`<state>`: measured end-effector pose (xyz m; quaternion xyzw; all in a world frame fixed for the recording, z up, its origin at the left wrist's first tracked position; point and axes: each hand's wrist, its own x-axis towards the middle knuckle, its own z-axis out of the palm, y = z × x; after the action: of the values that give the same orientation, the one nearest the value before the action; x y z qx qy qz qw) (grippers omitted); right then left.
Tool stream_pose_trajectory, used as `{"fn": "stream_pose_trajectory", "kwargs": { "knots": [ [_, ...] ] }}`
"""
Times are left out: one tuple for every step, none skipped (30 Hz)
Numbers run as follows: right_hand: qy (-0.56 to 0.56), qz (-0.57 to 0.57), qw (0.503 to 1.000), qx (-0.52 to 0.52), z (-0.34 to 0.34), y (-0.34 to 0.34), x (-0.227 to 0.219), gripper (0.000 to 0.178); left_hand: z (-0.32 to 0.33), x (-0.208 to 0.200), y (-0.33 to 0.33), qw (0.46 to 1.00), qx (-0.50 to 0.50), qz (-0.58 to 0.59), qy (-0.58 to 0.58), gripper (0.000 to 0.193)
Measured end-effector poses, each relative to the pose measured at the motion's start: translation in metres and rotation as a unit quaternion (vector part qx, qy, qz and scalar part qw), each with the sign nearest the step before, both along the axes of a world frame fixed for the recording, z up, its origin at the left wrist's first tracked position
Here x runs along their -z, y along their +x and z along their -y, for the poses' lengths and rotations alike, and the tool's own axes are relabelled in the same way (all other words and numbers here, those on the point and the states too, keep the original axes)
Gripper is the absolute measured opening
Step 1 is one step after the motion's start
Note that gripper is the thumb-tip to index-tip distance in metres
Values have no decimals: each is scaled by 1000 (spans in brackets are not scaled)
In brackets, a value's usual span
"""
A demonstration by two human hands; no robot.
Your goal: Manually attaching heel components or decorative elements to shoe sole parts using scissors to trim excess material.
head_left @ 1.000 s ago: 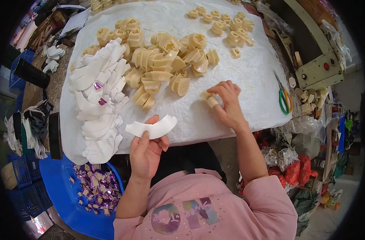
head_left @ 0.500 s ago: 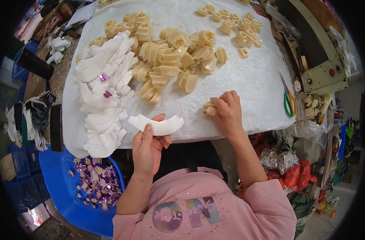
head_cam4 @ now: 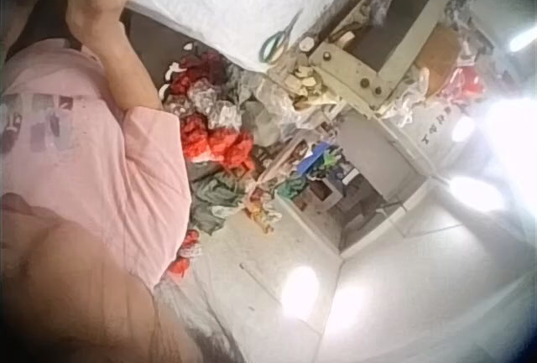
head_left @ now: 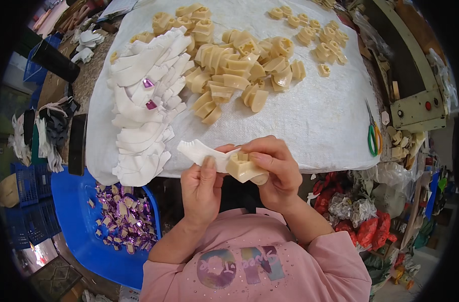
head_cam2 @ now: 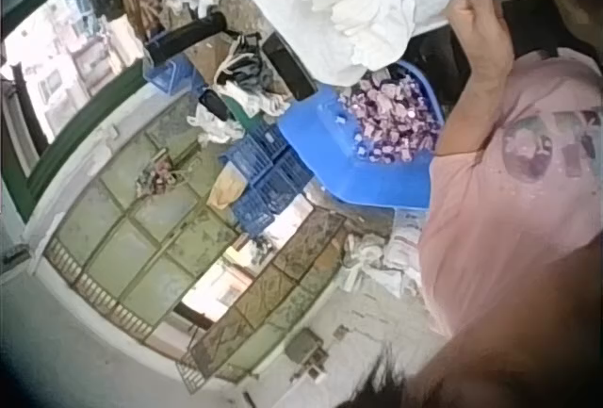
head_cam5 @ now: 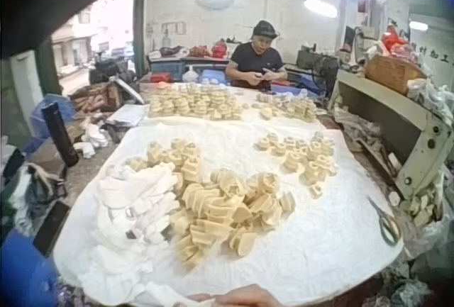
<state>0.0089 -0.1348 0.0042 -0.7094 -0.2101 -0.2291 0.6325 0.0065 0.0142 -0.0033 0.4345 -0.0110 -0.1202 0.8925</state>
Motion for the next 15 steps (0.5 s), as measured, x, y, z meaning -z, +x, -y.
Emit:
{"fn": "stream_pose_trajectory", "kwargs": {
  "knots": [
    [-25, 51, 998, 10, -1, 3, 6, 47, 0, -3, -1, 999, 20, 15, -22, 40],
    [-50, 102, 993, 20, -2, 5, 11, 48, 0, -6, -2, 1000, 17, 14, -21, 40],
    [-37, 111, 993, 14, -5, 5, 14, 47, 2, -9, -3, 999, 18, 20, -24, 41],
    [-36, 111, 993, 13, -7, 6, 16, 47, 1, -9, -3, 999, 19, 26, -27, 42],
    [-37, 123, 991, 25, -9, 6, 18, 47, 1, -9, -3, 999, 18, 27, -27, 42],
    [-39, 135, 989, 38, -11, 7, 19, 47, 0, -9, -4, 999, 21, 23, -23, 42],
    [-41, 135, 989, 37, -11, 7, 18, 47, 0, -8, -5, 999, 23, 20, -20, 42],
    [-45, 136, 989, 37, -11, 7, 18, 47, 0, -8, -7, 999, 23, 20, -22, 42],
    [-50, 136, 989, 37, -11, 7, 17, 47, -1, -7, -8, 999, 21, 17, -32, 42],
    [-51, 136, 989, 38, -11, 7, 15, 47, -1, -7, -9, 999, 20, 13, -41, 43],
    [-60, 136, 988, 41, -11, 7, 14, 47, -1, -7, -9, 999, 21, 13, -41, 43],
    [-68, 137, 987, 44, -11, 6, 13, 47, 0, -7, -10, 999, 19, 10, -47, 43],
    [-68, 136, 987, 45, -10, 6, 13, 47, -1, -7, -11, 999, 18, 6, -51, 43],
    [-71, 133, 988, 44, -9, 7, 14, 48, -1, -6, -11, 999, 19, 5, -50, 43],
    [-74, 130, 988, 43, -9, 7, 14, 48, -1, -4, -12, 999, 19, 5, -33, 45]
  ]
}}
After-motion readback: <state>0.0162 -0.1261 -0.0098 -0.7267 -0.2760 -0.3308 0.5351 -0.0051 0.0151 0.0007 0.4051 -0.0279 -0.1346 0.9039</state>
